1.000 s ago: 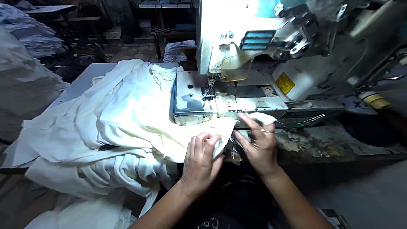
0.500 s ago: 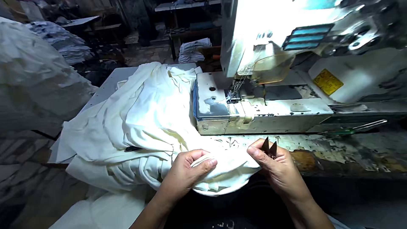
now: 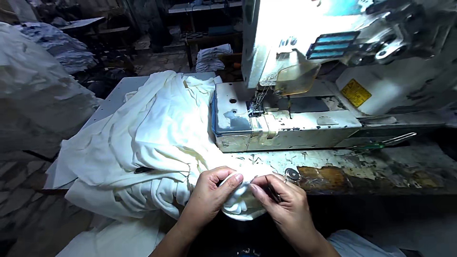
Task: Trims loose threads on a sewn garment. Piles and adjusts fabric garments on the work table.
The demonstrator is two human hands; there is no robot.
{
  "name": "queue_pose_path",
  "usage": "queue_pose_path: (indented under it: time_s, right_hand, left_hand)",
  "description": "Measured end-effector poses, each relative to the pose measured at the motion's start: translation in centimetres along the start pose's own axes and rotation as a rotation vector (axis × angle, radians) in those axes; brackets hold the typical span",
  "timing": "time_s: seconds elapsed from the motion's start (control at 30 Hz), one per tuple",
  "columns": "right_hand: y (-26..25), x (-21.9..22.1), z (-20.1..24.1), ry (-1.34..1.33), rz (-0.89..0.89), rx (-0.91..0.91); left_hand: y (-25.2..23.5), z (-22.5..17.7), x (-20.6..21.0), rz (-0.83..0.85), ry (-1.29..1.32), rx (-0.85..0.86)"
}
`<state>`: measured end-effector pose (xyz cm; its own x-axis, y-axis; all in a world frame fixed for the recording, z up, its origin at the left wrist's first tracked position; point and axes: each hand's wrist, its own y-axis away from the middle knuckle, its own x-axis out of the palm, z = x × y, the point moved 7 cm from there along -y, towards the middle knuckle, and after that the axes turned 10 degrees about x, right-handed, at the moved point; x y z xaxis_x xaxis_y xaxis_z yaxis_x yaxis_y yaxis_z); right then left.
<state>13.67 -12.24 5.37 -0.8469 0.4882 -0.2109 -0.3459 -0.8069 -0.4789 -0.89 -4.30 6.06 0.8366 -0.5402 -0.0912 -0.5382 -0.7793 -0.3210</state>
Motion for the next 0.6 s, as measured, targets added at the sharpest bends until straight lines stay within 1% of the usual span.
queue_pose_path:
  time_s: [0.07,0.1,0.17,0.2,0.27,0.33,0.43,0.6]
  right_hand:
    - [0.3,-1.1,0.6,-0.117,0.042,0.008]
    - [0.6,-1.8,1.1,-0.169,0.104,0.023]
    - [1.1,-2.7,2.1,-0.244,0.292,0.049]
    - [1.4,-2.7,2.4,-0.241,0.373,0.062]
    - [2.0,-2.0,1.8,-0.16,0.444,0.095]
    - [2.5,-1.1,0.8,-0.131,0.411,0.174]
    - [2.6,-0.3,0.0,-0.201,0.329,0.293]
    - [2.4,0.2,-0.5,-0.177,0.263,0.262]
  left_hand:
    - [0.0,-0.2,-0.2,-0.006,-0.016,0.004]
    - [0.1,-0.2,-0.2,-0.009,-0.018,0.005]
    - [0.2,-0.1,-0.3,-0.013,-0.014,-0.005]
    - [0.2,0.0,-0.2,-0.017,-0.005,-0.012]
    - [0.0,0.1,0.2,-0.025,0.018,-0.025]
    - [-0.1,-0.1,0.5,-0.025,0.031,-0.026]
    - [0.0,-0.4,0.7,-0.022,0.039,-0.025]
    - [0.2,-0.7,0.4,-0.022,0.028,-0.003]
